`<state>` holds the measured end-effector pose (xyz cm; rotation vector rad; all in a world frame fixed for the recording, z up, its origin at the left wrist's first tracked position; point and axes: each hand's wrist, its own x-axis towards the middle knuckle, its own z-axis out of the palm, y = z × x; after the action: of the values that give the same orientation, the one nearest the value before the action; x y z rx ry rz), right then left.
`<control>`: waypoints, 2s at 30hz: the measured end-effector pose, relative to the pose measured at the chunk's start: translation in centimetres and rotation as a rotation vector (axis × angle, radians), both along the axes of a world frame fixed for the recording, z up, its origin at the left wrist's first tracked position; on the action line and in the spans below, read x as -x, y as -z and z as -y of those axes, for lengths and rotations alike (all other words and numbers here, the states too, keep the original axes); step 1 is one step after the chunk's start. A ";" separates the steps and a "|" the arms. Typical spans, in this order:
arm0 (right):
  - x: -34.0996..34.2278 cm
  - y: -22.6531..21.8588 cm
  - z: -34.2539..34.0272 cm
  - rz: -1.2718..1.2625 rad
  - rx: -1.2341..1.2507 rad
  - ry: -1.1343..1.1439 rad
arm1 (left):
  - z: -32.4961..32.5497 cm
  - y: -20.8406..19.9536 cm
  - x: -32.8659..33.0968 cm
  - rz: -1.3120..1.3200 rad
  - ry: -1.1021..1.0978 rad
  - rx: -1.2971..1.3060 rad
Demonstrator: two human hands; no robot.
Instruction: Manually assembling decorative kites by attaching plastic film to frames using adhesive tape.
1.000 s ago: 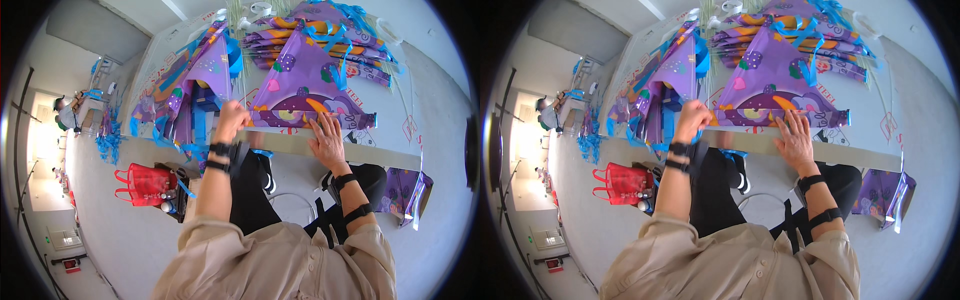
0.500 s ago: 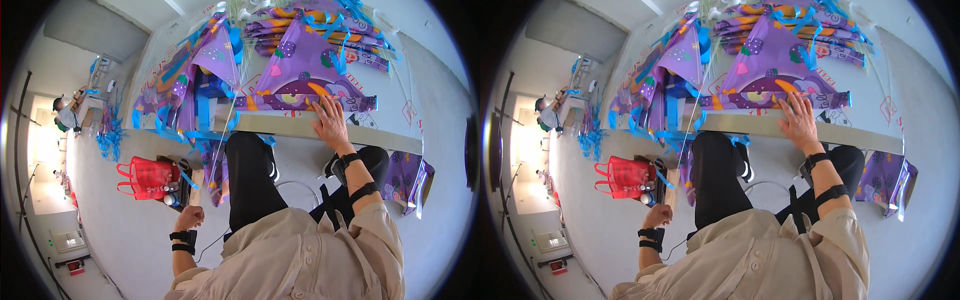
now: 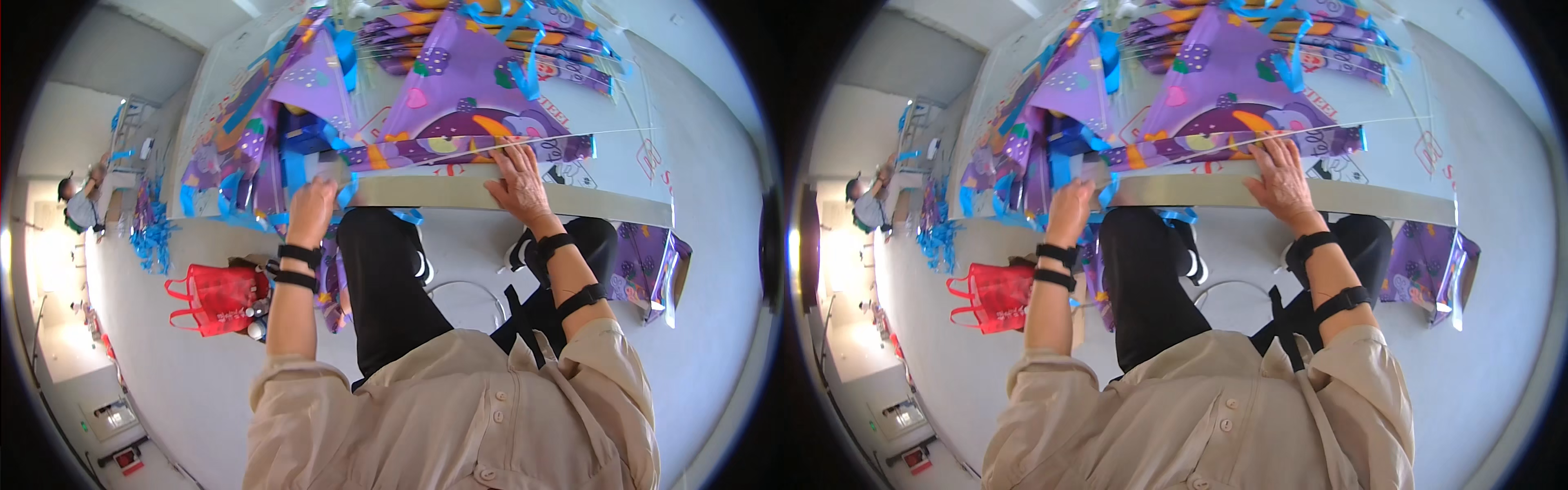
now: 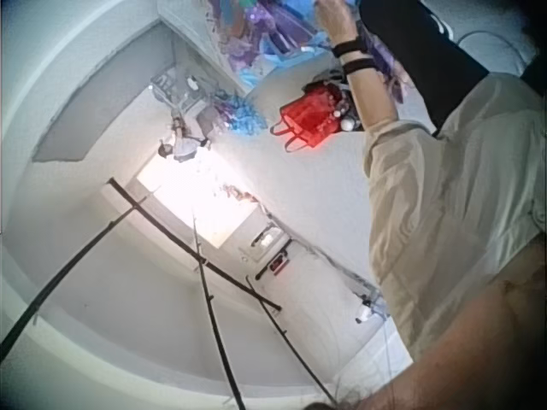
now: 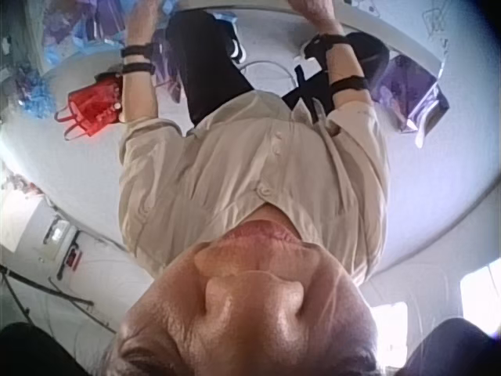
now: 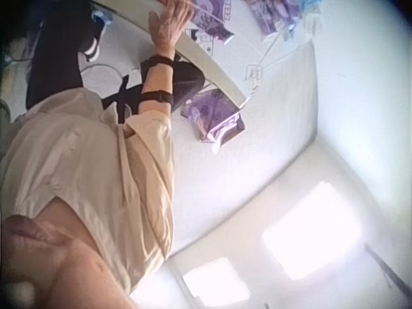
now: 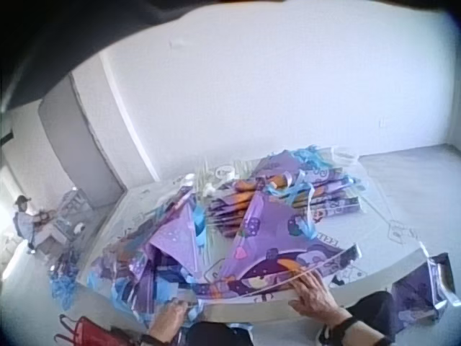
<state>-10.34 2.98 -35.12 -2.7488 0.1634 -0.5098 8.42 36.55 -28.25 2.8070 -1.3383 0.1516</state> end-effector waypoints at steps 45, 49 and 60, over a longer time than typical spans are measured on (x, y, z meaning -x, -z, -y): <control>-0.7 -0.4 -2.2 0.029 0.116 0.214 | 0.1 -7.8 -10.9 0.187 -0.502 1.192; -0.4 -0.6 -1.9 0.016 0.099 0.240 | 2.0 -11.3 -12.1 -0.795 -0.525 0.352; -0.5 -0.6 -1.8 0.015 0.134 0.234 | 6.4 -8.6 -16.9 -0.657 -0.549 0.901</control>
<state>-9.83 4.78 -34.57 -2.8718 0.4682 -0.6225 25.30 30.18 -19.64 2.0508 -0.2235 -0.1270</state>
